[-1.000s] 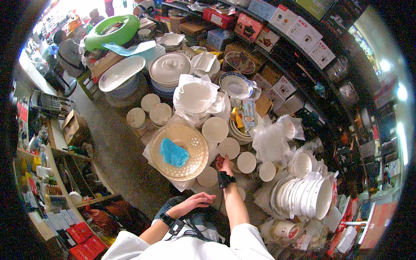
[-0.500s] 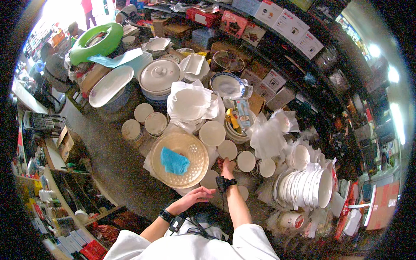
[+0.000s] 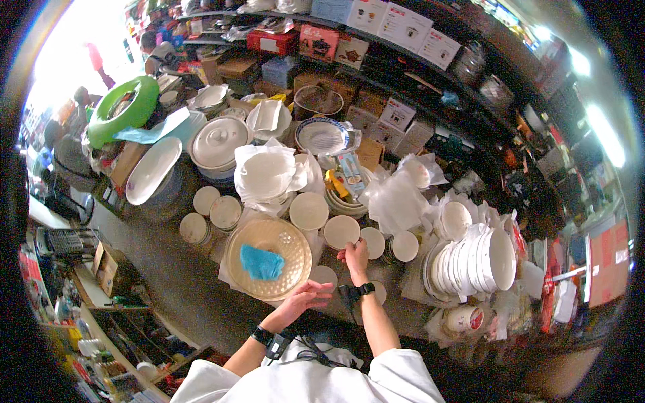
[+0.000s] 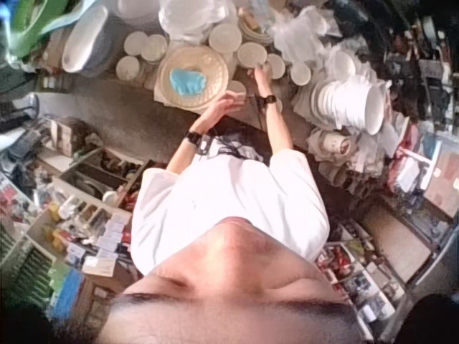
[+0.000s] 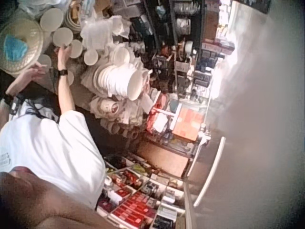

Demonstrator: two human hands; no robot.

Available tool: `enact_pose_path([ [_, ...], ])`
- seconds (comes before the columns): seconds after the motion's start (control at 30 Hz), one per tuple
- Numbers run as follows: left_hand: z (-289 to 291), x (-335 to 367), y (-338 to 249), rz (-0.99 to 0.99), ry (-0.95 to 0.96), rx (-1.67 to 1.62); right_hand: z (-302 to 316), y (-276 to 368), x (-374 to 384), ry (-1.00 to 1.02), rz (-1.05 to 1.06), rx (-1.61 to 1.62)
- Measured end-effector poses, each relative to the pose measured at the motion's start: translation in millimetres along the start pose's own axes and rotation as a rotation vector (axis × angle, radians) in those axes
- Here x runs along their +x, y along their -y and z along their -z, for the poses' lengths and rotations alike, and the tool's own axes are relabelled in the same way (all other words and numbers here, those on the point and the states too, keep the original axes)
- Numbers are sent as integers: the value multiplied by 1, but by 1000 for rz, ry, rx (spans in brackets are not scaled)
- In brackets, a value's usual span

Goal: The person organizes bowls on a table, picking them up to look at markings on the bottom and then stacking them.

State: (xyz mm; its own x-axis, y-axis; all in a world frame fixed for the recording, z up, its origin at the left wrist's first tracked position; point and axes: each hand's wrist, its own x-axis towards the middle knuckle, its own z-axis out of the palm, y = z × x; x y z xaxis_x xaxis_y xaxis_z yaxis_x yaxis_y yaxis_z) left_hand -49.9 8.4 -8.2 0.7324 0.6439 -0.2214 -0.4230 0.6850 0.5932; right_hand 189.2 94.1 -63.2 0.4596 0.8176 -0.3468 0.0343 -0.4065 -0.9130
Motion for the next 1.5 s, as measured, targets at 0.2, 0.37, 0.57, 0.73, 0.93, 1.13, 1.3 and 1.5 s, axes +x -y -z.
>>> enact_pose_path([
  [0.2, -11, 5, -6, -104, -135, 61, 63, 52, -42, 230, -109, 153],
  [0.37, -48, 18, -15, -241, -219, 338, 122, 59, -74, 492, -334, 299],
  [0.57, -104, 38, 4, -262, 7, 306, 164, 48, -106, 843, -298, 364],
  [0.73, -129, 54, 43, -251, -51, 308, 200, 13, -121, 757, 58, 112],
  [0.93, -163, 73, 93, -247, -190, 5, 247, 1, -138, 665, -264, 542],
  [1.13, -210, 87, 129, -251, -213, 24, 292, -16, -156, 562, 57, 710],
  [1.3, -234, 95, 158, -262, -289, 89, 298, -24, -176, 537, 308, 609],
  [1.5, -250, 87, 153, -197, -187, 196, 294, -52, -190, 399, 295, 602],
])
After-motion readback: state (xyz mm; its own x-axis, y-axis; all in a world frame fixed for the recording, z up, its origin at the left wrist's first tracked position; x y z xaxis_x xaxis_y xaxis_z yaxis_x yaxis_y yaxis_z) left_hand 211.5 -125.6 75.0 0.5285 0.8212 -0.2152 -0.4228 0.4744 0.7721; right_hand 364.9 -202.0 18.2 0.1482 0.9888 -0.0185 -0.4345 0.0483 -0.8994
